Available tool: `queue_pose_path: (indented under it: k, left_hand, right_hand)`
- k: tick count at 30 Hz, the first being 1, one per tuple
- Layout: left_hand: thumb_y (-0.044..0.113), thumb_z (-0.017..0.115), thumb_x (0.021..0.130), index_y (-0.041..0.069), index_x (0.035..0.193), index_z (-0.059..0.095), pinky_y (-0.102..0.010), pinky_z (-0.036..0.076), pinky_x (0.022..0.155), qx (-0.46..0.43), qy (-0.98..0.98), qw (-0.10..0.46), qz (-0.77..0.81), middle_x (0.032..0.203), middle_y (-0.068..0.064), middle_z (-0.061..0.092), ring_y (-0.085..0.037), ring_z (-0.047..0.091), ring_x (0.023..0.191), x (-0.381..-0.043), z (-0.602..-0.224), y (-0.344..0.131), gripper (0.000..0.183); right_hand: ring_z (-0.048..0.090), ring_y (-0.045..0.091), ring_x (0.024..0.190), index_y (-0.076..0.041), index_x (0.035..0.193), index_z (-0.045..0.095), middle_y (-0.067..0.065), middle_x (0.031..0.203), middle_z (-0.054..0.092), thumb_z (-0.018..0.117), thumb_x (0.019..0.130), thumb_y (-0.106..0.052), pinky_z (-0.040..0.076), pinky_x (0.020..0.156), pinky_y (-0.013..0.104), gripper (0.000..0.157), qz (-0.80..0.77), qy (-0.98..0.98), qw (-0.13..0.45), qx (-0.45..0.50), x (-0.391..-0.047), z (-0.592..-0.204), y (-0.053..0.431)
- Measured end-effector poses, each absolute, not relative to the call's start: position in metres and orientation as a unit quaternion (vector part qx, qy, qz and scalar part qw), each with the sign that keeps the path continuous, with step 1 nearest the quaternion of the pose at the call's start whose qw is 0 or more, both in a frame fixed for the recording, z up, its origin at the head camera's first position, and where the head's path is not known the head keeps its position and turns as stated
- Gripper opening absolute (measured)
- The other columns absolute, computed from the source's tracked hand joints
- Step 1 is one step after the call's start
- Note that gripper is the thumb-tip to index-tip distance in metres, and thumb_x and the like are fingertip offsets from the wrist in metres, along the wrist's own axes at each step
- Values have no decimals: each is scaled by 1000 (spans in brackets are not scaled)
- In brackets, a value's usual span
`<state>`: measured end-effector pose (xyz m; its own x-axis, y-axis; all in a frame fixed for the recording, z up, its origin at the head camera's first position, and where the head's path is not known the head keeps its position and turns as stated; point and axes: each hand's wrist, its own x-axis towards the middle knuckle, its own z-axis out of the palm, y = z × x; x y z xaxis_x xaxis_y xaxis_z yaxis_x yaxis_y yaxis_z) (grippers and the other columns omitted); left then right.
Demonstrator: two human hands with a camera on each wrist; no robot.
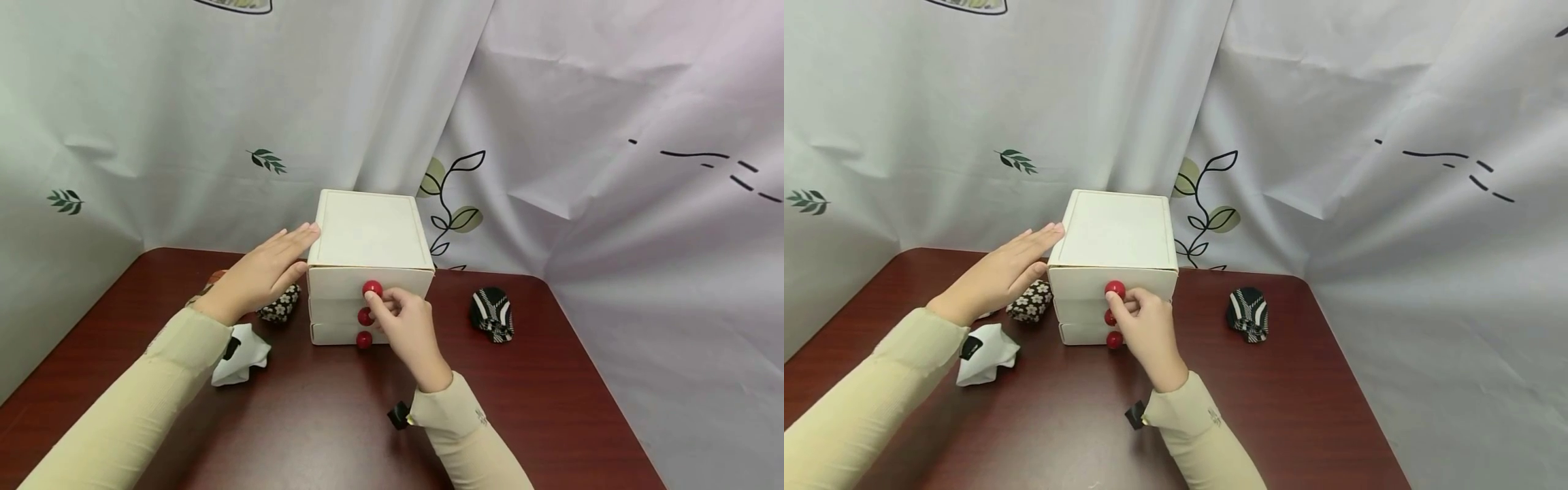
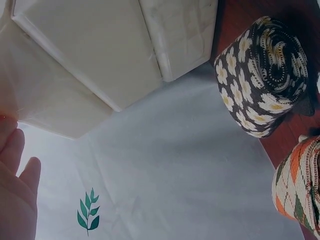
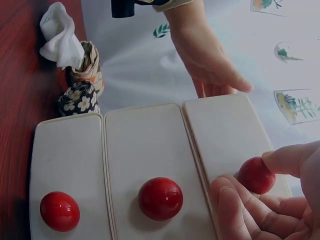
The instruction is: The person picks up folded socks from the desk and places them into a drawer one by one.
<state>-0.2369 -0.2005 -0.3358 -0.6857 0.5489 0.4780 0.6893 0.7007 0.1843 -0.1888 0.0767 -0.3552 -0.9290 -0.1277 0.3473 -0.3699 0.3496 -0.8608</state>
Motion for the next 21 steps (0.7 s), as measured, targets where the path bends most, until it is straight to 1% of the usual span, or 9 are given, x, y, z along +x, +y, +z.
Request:
queue_pose_path:
  k: [4, 7, 12, 15, 18, 21]
  left_hand:
    - [27, 49, 108, 3, 157, 34, -46, 18, 125, -341, -902, 201, -174, 161, -16, 36, -32, 31, 150, -237, -336, -200, 57]
    - [28, 50, 108, 4, 158, 33, -45, 16, 126, -336, -904, 200, -172, 161, -16, 35, -31, 31, 150, -236, -336, -199, 58]
    - [28, 53, 107, 3, 158, 34, -41, 15, 126, -334, -904, 202, -172, 161, -16, 36, -31, 31, 150, -236, -335, -199, 60]
    - [27, 54, 107, 3, 157, 34, -40, 14, 126, -335, -903, 207, -171, 160, -17, 37, -32, 32, 149, -236, -335, -198, 60]
    - [26, 55, 106, 2, 156, 35, -42, 16, 126, -336, -902, 212, -169, 160, -18, 37, -32, 33, 149, -236, -336, -197, 60]
    - [26, 56, 105, 1, 156, 36, -46, 18, 125, -335, -902, 216, -167, 160, -17, 38, -32, 33, 149, -236, -336, -197, 60]
  right_hand:
    - [71, 35, 61, -1, 85, 72, 12, 70, 73, 71, 96, -30, 59, 55, 27, 31, 554, -812, 109, 150, -193, -356, 76]
    - [71, 38, 61, 0, 85, 72, 12, 70, 73, 72, 96, -30, 59, 55, 27, 32, 555, -812, 108, 147, -195, -357, 76]
    - [71, 38, 62, -1, 86, 73, 12, 70, 73, 73, 95, -31, 59, 55, 28, 32, 555, -813, 106, 143, -196, -356, 76]
    - [71, 36, 63, -3, 87, 73, 11, 71, 73, 73, 95, -32, 58, 55, 27, 31, 553, -815, 103, 142, -196, -358, 77]
    - [72, 35, 63, -5, 86, 73, 10, 71, 73, 74, 95, -33, 56, 55, 25, 29, 549, -817, 104, 140, -196, -359, 79]
    - [71, 35, 63, -5, 84, 73, 13, 71, 72, 74, 95, -33, 54, 54, 23, 30, 548, -817, 107, 145, -196, -363, 81]
